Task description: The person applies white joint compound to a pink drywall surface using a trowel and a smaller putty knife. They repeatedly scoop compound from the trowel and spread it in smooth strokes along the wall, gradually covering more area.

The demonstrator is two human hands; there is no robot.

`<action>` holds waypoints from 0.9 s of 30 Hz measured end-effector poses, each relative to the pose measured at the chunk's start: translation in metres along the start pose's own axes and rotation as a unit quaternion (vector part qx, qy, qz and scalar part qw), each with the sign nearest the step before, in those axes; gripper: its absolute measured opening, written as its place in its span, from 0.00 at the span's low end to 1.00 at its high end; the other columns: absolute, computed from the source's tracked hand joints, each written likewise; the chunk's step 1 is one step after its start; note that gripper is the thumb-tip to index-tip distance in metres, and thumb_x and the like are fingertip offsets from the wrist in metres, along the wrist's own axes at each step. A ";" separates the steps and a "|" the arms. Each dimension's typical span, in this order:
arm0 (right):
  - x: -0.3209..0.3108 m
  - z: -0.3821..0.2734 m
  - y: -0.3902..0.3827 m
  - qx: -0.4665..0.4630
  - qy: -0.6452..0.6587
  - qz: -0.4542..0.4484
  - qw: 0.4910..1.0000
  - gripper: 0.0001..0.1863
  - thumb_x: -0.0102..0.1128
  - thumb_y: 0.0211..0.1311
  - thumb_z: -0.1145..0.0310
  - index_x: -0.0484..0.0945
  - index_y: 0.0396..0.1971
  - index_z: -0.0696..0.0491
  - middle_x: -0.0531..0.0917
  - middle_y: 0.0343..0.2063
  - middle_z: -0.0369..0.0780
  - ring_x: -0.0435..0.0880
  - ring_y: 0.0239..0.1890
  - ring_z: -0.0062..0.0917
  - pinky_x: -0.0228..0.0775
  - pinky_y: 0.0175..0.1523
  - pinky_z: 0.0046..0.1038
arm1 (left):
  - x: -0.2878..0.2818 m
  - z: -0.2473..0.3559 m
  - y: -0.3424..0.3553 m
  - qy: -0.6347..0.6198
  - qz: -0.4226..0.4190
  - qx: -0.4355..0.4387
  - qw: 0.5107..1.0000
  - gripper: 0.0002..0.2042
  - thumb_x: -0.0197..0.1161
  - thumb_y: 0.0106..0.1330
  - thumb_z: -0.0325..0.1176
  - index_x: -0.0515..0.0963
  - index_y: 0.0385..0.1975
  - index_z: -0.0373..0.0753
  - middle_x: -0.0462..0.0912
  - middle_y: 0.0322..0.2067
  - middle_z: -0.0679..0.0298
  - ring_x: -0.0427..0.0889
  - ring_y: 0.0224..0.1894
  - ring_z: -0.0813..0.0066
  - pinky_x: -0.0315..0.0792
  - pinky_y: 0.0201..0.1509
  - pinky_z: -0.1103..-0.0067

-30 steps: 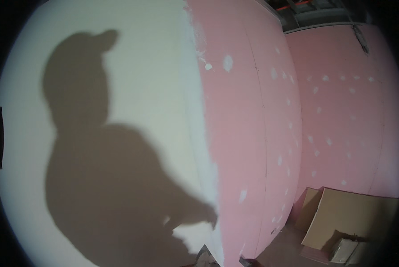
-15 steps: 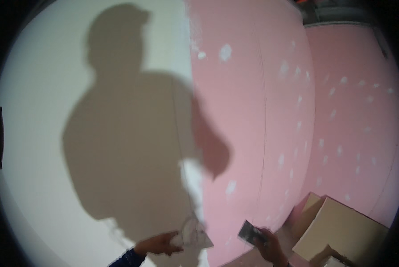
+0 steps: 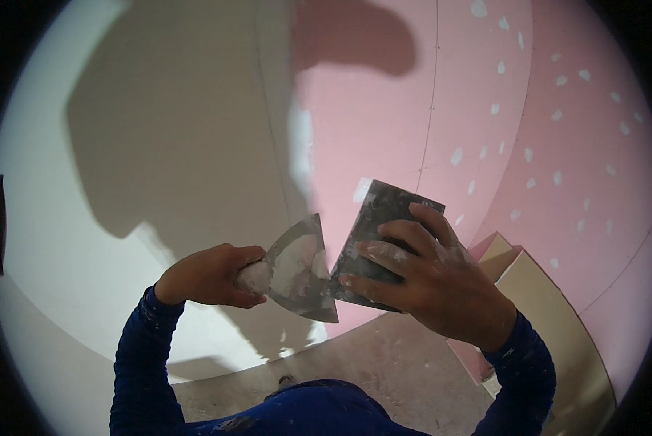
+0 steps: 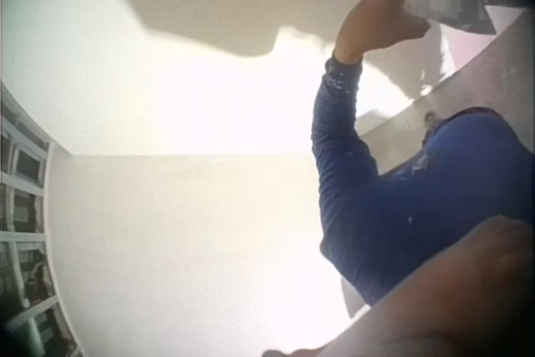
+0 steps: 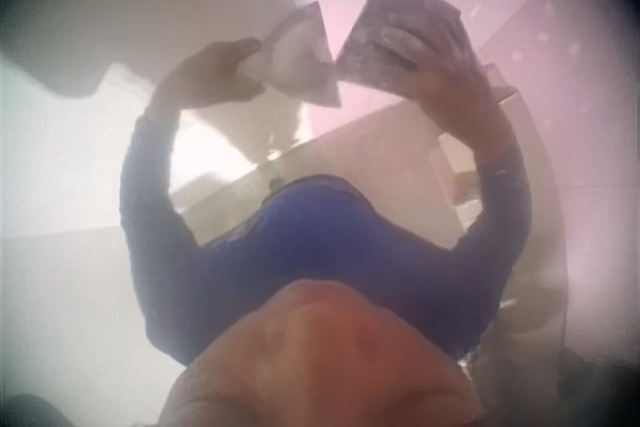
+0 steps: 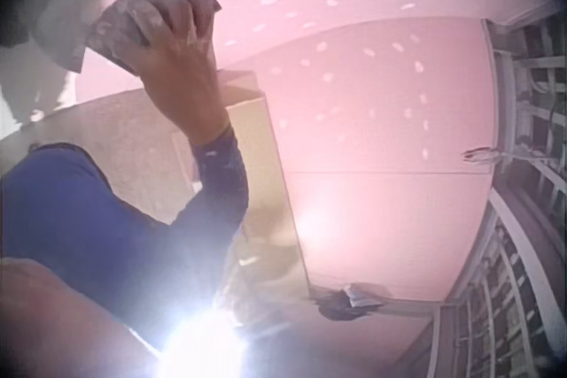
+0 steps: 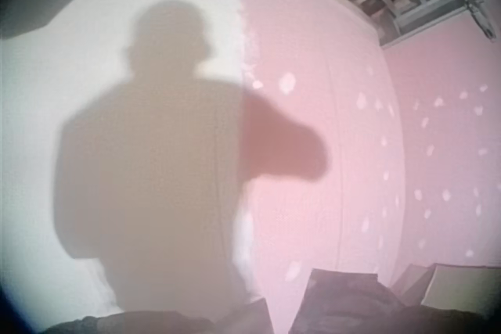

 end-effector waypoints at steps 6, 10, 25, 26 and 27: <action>-0.015 0.004 0.009 -0.024 -0.009 -0.052 0.998 0.23 0.75 0.50 0.68 0.87 0.47 0.27 0.81 0.54 0.29 0.71 0.64 0.28 0.49 0.79 0.46 | -0.006 0.024 0.003 -0.005 -0.016 0.041 0.999 0.26 0.78 0.58 0.41 0.76 0.52 0.34 0.88 0.32 0.53 0.88 0.30 0.60 0.81 0.40 0.71; -0.034 0.009 0.007 -0.032 -0.051 -0.144 0.988 0.19 0.70 0.55 0.68 0.87 0.47 0.32 0.84 0.53 0.31 0.71 0.65 0.31 0.49 0.78 0.49 | -0.014 0.026 0.002 0.014 0.014 0.060 0.998 0.25 0.78 0.57 0.39 0.77 0.51 0.35 0.88 0.32 0.54 0.88 0.30 0.60 0.81 0.40 0.70; -0.036 -0.049 0.026 -0.111 0.018 -0.069 0.991 0.11 0.67 0.59 0.62 0.88 0.42 0.32 0.85 0.53 0.25 0.70 0.67 0.29 0.46 0.78 0.53 | -0.008 0.043 -0.042 0.080 -0.061 0.141 0.985 0.27 0.78 0.56 0.38 0.76 0.54 0.36 0.89 0.33 0.51 0.89 0.31 0.57 0.81 0.41 0.70; -0.034 -0.052 0.027 -0.118 0.012 -0.087 0.989 0.11 0.67 0.59 0.62 0.88 0.42 0.33 0.85 0.53 0.25 0.71 0.66 0.29 0.47 0.78 0.54 | -0.009 0.036 -0.046 0.076 -0.059 0.131 0.987 0.27 0.78 0.56 0.38 0.76 0.54 0.36 0.89 0.34 0.51 0.89 0.31 0.56 0.81 0.41 0.70; -0.037 -0.051 0.029 -0.108 0.009 -0.080 0.991 0.13 0.69 0.58 0.63 0.88 0.42 0.31 0.85 0.53 0.25 0.71 0.66 0.28 0.46 0.79 0.53 | -0.010 0.029 -0.048 0.073 -0.056 0.123 0.988 0.28 0.78 0.55 0.38 0.76 0.54 0.36 0.89 0.34 0.51 0.89 0.31 0.56 0.81 0.41 0.70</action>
Point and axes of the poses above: each hand's wrist, its own y-axis towards the middle knuckle, its own x-axis out of the palm, z = x × y, the point moved 8 cm from there along y, towards the middle knuckle
